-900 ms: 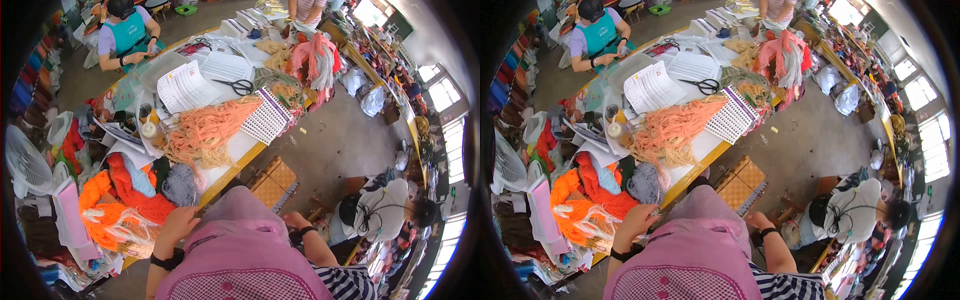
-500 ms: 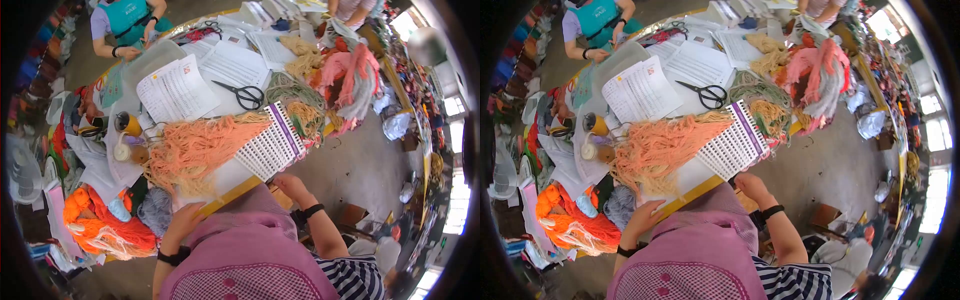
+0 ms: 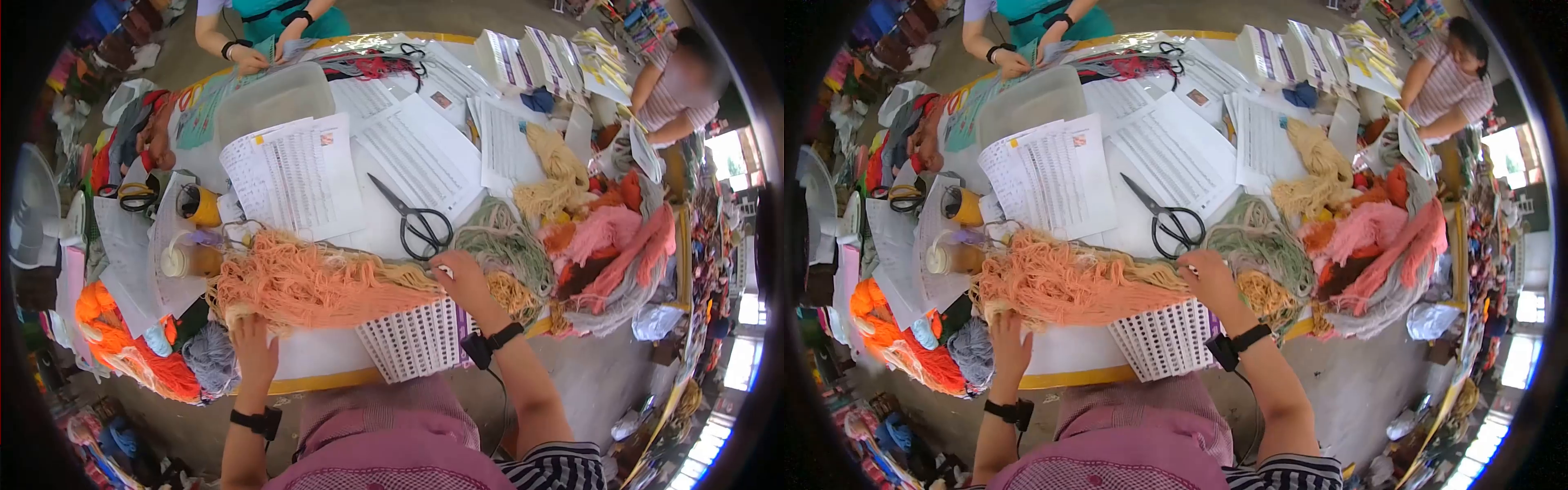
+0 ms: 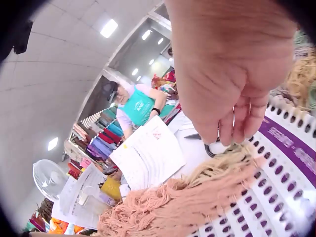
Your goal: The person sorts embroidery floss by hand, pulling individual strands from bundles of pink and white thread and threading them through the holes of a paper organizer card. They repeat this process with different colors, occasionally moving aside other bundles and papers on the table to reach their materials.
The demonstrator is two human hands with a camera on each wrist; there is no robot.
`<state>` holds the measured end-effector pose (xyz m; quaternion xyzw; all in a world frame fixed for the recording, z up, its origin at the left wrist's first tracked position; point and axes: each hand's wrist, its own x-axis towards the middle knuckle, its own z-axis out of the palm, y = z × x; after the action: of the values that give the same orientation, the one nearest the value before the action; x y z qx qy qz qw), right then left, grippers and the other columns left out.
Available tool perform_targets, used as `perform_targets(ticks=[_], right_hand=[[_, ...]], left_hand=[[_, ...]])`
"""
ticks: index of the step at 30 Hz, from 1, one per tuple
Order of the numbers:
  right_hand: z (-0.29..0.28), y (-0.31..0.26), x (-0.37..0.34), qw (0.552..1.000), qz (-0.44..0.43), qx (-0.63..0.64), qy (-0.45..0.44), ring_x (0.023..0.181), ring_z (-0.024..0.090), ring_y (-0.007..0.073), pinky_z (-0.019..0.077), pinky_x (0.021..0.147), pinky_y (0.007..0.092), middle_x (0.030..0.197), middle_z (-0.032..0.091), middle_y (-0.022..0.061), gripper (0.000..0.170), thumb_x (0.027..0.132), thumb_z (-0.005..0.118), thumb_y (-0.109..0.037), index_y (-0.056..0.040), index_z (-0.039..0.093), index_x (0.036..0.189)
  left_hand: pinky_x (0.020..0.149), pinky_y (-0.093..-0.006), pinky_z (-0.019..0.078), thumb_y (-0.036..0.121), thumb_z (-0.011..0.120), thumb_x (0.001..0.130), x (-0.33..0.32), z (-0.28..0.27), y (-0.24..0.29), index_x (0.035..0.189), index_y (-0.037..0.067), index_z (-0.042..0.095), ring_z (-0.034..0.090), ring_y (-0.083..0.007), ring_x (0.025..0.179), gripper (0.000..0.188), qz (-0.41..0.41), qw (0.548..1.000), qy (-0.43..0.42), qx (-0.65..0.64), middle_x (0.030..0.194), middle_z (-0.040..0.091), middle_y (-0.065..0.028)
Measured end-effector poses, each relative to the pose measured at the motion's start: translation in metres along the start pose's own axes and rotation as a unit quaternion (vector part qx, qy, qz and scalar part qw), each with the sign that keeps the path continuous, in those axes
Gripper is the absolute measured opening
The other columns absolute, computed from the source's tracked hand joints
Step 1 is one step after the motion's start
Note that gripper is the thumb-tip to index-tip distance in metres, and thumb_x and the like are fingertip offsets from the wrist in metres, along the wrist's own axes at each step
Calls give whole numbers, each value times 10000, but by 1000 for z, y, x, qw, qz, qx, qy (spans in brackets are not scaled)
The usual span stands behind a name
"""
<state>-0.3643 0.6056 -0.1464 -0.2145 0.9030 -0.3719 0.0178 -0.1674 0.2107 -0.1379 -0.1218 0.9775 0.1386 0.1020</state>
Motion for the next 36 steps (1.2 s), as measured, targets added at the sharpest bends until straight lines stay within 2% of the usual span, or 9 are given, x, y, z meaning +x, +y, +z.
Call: perform_targets(ticks=[4, 8, 9, 10, 12, 13, 17, 31, 36], right_hand=[[2, 19, 59, 996, -63, -55, -7, 901, 589, 339, 470, 783, 432, 924, 651, 120, 146, 773, 671, -63, -52, 652, 917], [41, -2, 86, 987, -157, -31, -30, 881, 582, 349, 467, 787, 439, 949, 653, 113, 218, 771, 676, -67, -55, 641, 987], [54, -6, 91, 983, -147, -29, -104, 1044, 565, 340, 450, 849, 441, 1122, 632, 104, 354, 801, 680, -136, -76, 605, 1141], [66, -19, 96, 982, -153, -26, -106, 1044, 565, 340, 450, 849, 441, 1122, 632, 104, 354, 801, 680, -136, -76, 605, 1141], [84, -45, 104, 959, -218, -99, -152, 1257, 460, 309, 408, 946, 448, 1334, 533, 83, 521, 826, 678, -220, -120, 515, 1311], [94, -40, 106, 946, -218, -126, -204, 1376, 332, 273, 342, 1047, 446, 1460, 416, 55, 611, 873, 623, -334, -163, 407, 1419], [106, -25, 110, 917, -228, -230, -233, 1383, 316, 276, 281, 1112, 448, 1463, 413, 48, 576, 930, 499, -456, -169, 410, 1421], [91, -14, 106, 905, -276, -201, -255, 1402, 264, 330, 269, 1112, 477, 1488, 368, 90, 629, 906, 527, -457, -143, 388, 1433], [92, -40, 73, 884, -314, -186, -294, 1414, 232, 350, 226, 1125, 513, 1519, 314, 85, 678, 904, 540, -470, -211, 303, 1484]], left_hand=[[1002, -555, 299, 141, 640, 787, 12, -12, 14, 1233, 112, 542, 376, -416, 1258, 458, -4, 991, 130, 42, 1304, 462, -179], [1004, -568, 269, 135, 640, 785, -9, 12, 12, 1232, 150, 574, 366, -387, 1259, 452, 30, 990, 136, -5, 1362, 435, -146], [1004, -568, 269, 135, 640, 785, -13, 18, 10, 1232, 150, 574, 366, -387, 1259, 452, 22, 990, 139, -2, 1362, 435, -146], [1009, -580, 259, 146, 649, 781, -16, 25, 7, 1220, 171, 587, 367, -385, 1252, 444, 48, 988, 143, 31, 1360, 435, -134], [1015, -591, 250, 158, 658, 777, -23, 42, -3, 1208, 193, 601, 367, -383, 1245, 436, 69, 985, 149, 60, 1359, 435, -122], [1038, -606, 213, 168, 655, 781, -27, 54, -12, 1207, 189, 591, 354, -412, 1237, 431, 71, 985, 144, 66, 1349, 421, -146], [1034, -626, 225, 227, 658, 781, -30, 79, -35, 1133, 192, 622, 386, -410, 1162, 356, 44, 988, 142, 50, 1260, 461, -121], [1031, -654, 207, 263, 621, 803, -36, 94, -42, 1189, 137, 578, 365, -466, 1164, 409, 49, 992, 115, 33, 1293, 423, -194], [1048, -654, 186, 267, 612, 810, -38, 96, -42, 1270, 136, 549, 340, -481, 1206, 482, 65, 990, 121, 42, 1361, 393, -202]])
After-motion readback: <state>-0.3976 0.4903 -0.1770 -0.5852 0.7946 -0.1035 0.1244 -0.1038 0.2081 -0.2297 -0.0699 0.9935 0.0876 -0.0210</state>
